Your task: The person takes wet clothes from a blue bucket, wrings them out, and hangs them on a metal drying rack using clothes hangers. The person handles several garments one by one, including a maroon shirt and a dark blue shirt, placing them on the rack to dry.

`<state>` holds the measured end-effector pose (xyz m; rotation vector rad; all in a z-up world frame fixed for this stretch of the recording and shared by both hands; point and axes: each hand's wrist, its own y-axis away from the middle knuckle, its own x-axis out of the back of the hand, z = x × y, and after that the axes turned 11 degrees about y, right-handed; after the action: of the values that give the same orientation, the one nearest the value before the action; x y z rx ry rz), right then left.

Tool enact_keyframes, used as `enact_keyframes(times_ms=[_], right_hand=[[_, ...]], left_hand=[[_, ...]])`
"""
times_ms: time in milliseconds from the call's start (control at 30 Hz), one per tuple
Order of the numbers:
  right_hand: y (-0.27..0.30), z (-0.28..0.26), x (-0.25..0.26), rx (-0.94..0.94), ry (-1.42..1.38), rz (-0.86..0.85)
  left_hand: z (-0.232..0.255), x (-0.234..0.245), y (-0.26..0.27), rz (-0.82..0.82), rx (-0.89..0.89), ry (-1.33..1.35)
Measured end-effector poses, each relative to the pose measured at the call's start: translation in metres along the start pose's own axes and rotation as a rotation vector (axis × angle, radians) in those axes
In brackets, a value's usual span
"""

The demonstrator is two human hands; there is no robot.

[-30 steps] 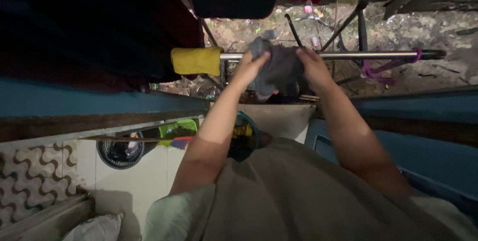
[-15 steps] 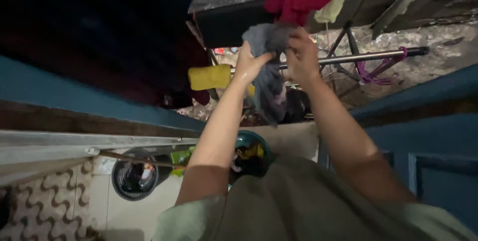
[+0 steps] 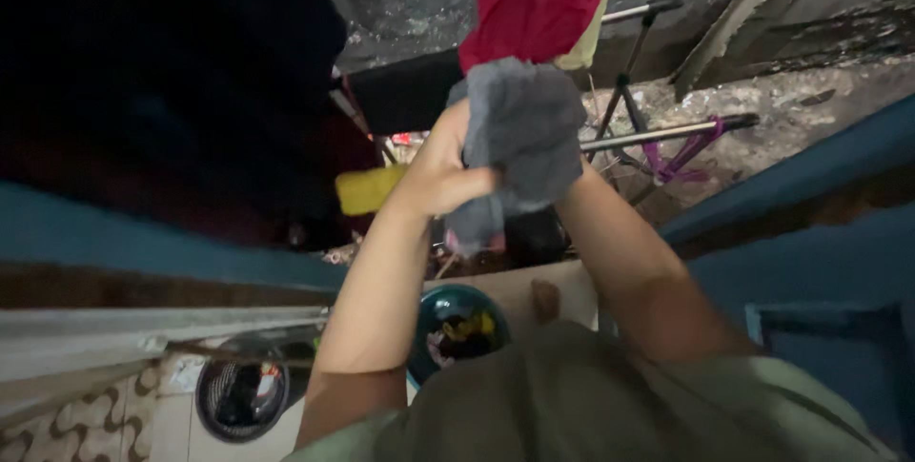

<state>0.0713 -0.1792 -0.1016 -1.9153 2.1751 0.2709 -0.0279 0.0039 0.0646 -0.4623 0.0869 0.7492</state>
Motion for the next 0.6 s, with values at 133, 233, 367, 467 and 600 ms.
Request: enact_keyframes(times_ms=[133, 233, 367, 467, 600], right_hand=[[-0.003, -0.034, 0.074, 0.145, 0.014, 0.152], [0.007, -0.067, 0.154, 0.287, 0.054, 0.312], [0.02, -0.101, 0.238, 0.412, 0.115, 0.42], [0.023, -0.116, 0.271, 0.44, 0.171, 0.417], [0.015, -0.119, 0.293, 0.448, 0.256, 0.319]], left_hand=[[-0.015, -0.014, -0.037, -0.065, 0.014, 0.048], [-0.04, -0.047, -0.072, -0.223, 0.115, 0.215], [-0.071, -0.087, -0.148, -0.345, 0.039, 0.126], [-0.097, -0.112, -0.211, -0.27, 0.044, 0.391], [-0.139, -0.119, -0.262, -0.236, 0.024, 0.165]])
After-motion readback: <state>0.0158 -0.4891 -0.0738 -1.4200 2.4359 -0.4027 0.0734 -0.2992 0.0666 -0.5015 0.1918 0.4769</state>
